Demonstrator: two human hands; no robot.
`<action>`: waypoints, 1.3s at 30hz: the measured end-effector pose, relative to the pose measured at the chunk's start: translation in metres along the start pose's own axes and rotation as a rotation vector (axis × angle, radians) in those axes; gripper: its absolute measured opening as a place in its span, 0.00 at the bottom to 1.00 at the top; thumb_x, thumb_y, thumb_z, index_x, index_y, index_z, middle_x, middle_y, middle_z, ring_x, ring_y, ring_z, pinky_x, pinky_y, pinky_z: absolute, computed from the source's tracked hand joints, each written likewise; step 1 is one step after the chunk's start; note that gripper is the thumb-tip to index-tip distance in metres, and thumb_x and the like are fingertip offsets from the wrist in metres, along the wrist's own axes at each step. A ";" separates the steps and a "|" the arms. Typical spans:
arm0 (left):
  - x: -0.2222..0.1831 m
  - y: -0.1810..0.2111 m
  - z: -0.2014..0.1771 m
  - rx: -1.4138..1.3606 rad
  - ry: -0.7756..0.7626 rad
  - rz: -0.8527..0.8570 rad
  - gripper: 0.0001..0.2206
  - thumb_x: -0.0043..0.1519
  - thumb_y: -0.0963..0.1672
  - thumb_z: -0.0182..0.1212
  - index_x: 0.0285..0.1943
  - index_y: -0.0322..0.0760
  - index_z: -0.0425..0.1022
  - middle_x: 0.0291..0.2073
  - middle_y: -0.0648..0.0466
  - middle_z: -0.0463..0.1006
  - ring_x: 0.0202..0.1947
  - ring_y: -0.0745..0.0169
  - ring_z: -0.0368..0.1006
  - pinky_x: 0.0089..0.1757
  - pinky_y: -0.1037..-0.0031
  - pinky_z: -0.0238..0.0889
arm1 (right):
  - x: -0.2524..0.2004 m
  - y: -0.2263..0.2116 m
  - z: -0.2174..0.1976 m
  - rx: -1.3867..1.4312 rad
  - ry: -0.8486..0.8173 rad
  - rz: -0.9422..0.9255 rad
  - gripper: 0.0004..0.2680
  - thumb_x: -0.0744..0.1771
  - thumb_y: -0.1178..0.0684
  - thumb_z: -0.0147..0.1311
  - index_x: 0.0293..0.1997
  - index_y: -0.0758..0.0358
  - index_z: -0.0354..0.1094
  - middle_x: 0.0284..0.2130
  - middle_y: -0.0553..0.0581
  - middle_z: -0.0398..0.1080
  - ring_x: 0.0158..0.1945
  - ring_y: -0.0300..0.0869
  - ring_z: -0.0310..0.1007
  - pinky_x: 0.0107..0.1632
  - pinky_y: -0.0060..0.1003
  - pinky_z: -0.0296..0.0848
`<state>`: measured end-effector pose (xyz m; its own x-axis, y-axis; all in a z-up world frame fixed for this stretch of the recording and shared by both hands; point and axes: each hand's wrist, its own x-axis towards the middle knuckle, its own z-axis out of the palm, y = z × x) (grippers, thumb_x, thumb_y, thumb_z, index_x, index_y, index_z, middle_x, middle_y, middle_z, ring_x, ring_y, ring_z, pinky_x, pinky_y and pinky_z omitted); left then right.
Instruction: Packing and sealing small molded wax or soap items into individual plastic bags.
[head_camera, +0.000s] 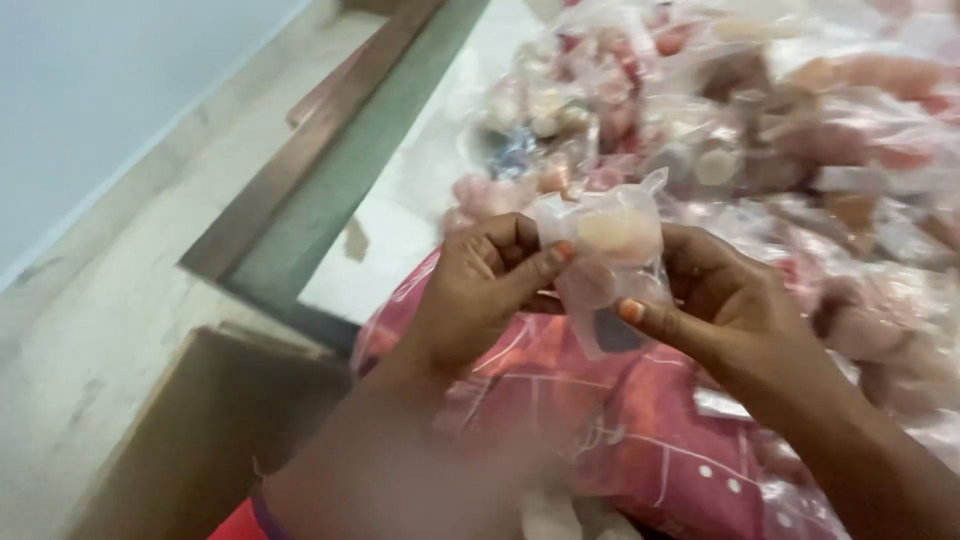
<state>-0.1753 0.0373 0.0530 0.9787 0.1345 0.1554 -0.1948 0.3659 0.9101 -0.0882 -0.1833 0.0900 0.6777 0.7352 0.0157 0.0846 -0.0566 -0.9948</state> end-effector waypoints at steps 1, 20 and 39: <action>-0.022 0.000 -0.009 0.004 0.050 -0.001 0.11 0.65 0.42 0.64 0.50 0.27 0.76 0.42 0.48 0.83 0.42 0.60 0.82 0.44 0.65 0.82 | 0.004 0.001 0.016 0.011 -0.047 0.013 0.23 0.64 0.56 0.61 0.67 0.69 0.61 0.56 0.61 0.75 0.58 0.46 0.77 0.58 0.45 0.76; -0.292 -0.072 -0.233 -0.113 1.224 0.012 0.10 0.64 0.39 0.62 0.53 0.31 0.75 0.41 0.51 0.83 0.42 0.66 0.79 0.42 0.74 0.73 | 0.104 0.153 0.373 -0.319 -0.572 0.136 0.28 0.64 0.46 0.64 0.67 0.73 0.58 0.56 0.68 0.71 0.57 0.49 0.75 0.54 0.40 0.75; -0.276 -0.426 -0.363 0.345 1.203 -0.918 0.14 0.59 0.47 0.66 0.49 0.34 0.80 0.45 0.40 0.84 0.44 0.41 0.82 0.44 0.57 0.74 | 0.126 0.416 0.369 -0.422 -0.440 0.342 0.11 0.66 0.55 0.49 0.51 0.63 0.72 0.43 0.62 0.74 0.45 0.48 0.71 0.48 0.43 0.68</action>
<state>-0.3857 0.1782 -0.5171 0.0884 0.6871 -0.7212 0.6109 0.5345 0.5841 -0.2372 0.1354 -0.3593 0.3655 0.8297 -0.4219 0.2566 -0.5255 -0.8112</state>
